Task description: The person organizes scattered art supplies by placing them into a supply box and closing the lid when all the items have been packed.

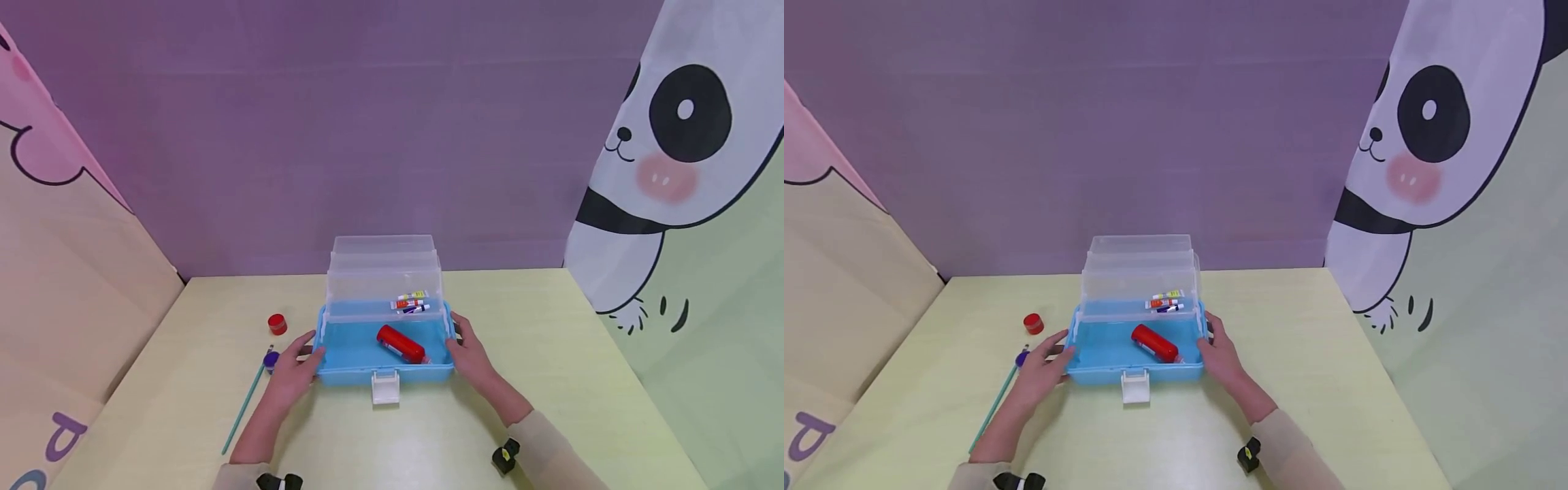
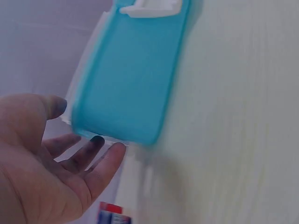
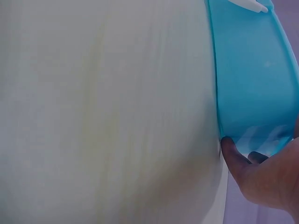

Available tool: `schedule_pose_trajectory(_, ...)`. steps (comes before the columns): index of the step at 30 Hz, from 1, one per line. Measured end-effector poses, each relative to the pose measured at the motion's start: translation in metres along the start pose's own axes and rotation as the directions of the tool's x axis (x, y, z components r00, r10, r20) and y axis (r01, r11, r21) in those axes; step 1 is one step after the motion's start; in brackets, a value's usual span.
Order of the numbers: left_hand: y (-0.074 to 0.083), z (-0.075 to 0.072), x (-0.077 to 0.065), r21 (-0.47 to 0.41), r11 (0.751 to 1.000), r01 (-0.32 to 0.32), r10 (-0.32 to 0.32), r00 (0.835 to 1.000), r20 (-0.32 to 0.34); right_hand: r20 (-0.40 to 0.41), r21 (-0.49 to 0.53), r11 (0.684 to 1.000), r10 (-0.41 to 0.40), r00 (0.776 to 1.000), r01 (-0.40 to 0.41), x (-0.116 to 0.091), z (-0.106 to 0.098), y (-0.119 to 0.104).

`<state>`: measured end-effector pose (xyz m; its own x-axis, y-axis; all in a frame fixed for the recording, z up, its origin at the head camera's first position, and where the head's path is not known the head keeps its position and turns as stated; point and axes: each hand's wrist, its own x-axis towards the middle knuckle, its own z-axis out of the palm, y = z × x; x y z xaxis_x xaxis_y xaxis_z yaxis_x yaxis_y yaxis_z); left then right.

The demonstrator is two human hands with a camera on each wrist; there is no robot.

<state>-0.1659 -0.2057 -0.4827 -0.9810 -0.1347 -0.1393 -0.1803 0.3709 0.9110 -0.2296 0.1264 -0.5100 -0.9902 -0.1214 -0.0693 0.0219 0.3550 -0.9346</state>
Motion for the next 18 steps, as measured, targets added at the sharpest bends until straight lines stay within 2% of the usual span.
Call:
schedule_pose_trajectory(6, 0.015, -0.021, -0.02, 0.096, 0.993, -0.073, 0.074, 0.997, -0.005, 0.013, 0.015, 1.0, 0.024, 1.0, -0.024, 0.002, -0.007, 0.001)
schedule_pose_trajectory(10, 0.023, -0.038, -0.03, 0.123, 0.985, -0.118, 0.12, 0.993, -0.01, 0.045, -0.003, 0.999, 0.035, 0.998, -0.035, 0.004, -0.014, -0.002)
schedule_pose_trajectory(13, 0.026, -0.051, -0.036, 0.131, 0.984, -0.123, 0.126, 0.992, -0.019, 0.075, -0.007, 0.999, 0.051, 0.996, -0.05, 0.006, -0.019, -0.003)
schedule_pose_trajectory(18, 0.025, -0.069, -0.038, 0.152, 0.981, -0.119, 0.129, 0.99, -0.055, 0.118, 0.065, 0.996, 0.059, 0.991, -0.067, 0.008, -0.023, -0.001)
